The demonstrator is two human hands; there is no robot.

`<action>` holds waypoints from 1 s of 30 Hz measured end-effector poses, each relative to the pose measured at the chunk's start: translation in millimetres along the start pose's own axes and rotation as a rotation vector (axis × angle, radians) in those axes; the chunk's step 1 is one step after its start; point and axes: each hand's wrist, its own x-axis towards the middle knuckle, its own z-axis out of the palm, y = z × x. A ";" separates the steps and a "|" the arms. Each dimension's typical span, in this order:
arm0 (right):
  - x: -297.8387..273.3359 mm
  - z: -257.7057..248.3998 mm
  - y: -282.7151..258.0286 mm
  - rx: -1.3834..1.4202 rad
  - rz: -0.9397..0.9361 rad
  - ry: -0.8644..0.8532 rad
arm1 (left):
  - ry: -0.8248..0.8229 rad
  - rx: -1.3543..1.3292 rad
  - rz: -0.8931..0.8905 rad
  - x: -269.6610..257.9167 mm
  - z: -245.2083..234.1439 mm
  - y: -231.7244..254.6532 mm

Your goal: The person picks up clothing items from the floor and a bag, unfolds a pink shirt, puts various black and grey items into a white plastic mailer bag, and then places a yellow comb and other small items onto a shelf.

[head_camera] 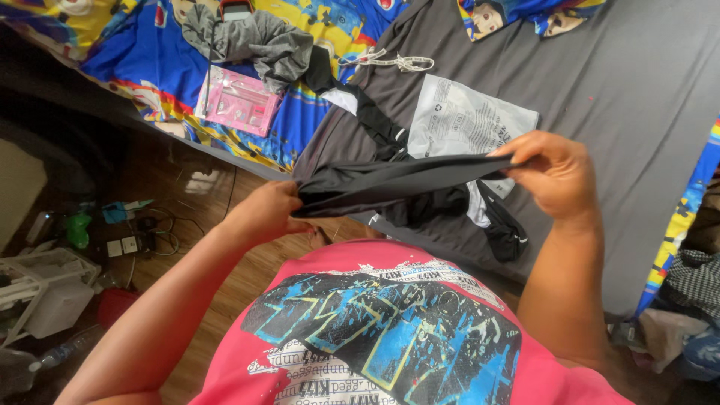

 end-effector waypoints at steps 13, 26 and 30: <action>-5.1 24.2 -29.0 -0.572 -0.072 -0.061 | 0.414 -0.607 -0.142 14.0 8.3 -44.9; -29.4 112.7 93.2 -0.309 0.128 -0.697 | 0.341 -0.474 0.214 -26.0 -91.6 18.8; -31.8 122.6 98.2 0.066 0.223 -0.495 | 0.402 -0.457 0.094 -26.1 -96.3 22.4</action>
